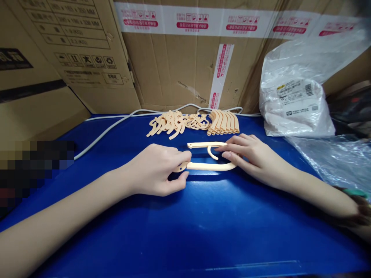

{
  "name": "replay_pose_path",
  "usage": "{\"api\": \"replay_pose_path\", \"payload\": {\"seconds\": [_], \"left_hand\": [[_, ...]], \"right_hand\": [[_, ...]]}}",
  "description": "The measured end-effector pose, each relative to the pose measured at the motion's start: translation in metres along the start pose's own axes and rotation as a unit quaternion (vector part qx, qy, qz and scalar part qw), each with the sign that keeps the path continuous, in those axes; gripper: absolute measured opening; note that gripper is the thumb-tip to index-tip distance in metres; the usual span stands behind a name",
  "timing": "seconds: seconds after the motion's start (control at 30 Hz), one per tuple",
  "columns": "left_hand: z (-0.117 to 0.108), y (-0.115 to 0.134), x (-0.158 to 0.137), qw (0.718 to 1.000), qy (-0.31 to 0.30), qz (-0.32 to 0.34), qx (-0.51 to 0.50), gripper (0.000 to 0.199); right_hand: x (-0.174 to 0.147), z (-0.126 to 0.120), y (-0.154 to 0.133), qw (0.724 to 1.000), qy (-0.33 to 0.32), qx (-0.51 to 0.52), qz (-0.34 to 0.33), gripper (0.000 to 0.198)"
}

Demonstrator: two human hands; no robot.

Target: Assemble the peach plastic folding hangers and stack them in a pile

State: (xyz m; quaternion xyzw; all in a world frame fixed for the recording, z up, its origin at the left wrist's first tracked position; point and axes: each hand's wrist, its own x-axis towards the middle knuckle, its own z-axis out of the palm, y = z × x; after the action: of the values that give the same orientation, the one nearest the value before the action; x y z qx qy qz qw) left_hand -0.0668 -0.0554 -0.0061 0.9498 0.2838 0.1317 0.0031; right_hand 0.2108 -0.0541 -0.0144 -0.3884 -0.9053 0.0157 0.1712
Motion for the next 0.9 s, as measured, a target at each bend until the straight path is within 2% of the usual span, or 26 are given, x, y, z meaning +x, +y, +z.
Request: {"api": "replay_pose_path", "payload": {"seconds": [0.37, 0.63, 0.9], "left_hand": [[-0.0037, 0.0004, 0.0026, 0.998, -0.035, 0.050, -0.028, 0.010], [-0.0009, -0.0048, 0.0023, 0.998, -0.029, 0.058, -0.003, 0.015], [0.0031, 0.0001, 0.0031, 0.999, -0.013, 0.049, 0.006, 0.021]], "right_hand": [[-0.0002, 0.0046, 0.0037, 1.000, -0.005, -0.003, -0.005, 0.031], [-0.0001, 0.0047, 0.0048, 1.000, -0.002, -0.028, -0.009, 0.027], [-0.0002, 0.0044, 0.0064, 0.999, -0.004, -0.052, 0.006, 0.029]]}}
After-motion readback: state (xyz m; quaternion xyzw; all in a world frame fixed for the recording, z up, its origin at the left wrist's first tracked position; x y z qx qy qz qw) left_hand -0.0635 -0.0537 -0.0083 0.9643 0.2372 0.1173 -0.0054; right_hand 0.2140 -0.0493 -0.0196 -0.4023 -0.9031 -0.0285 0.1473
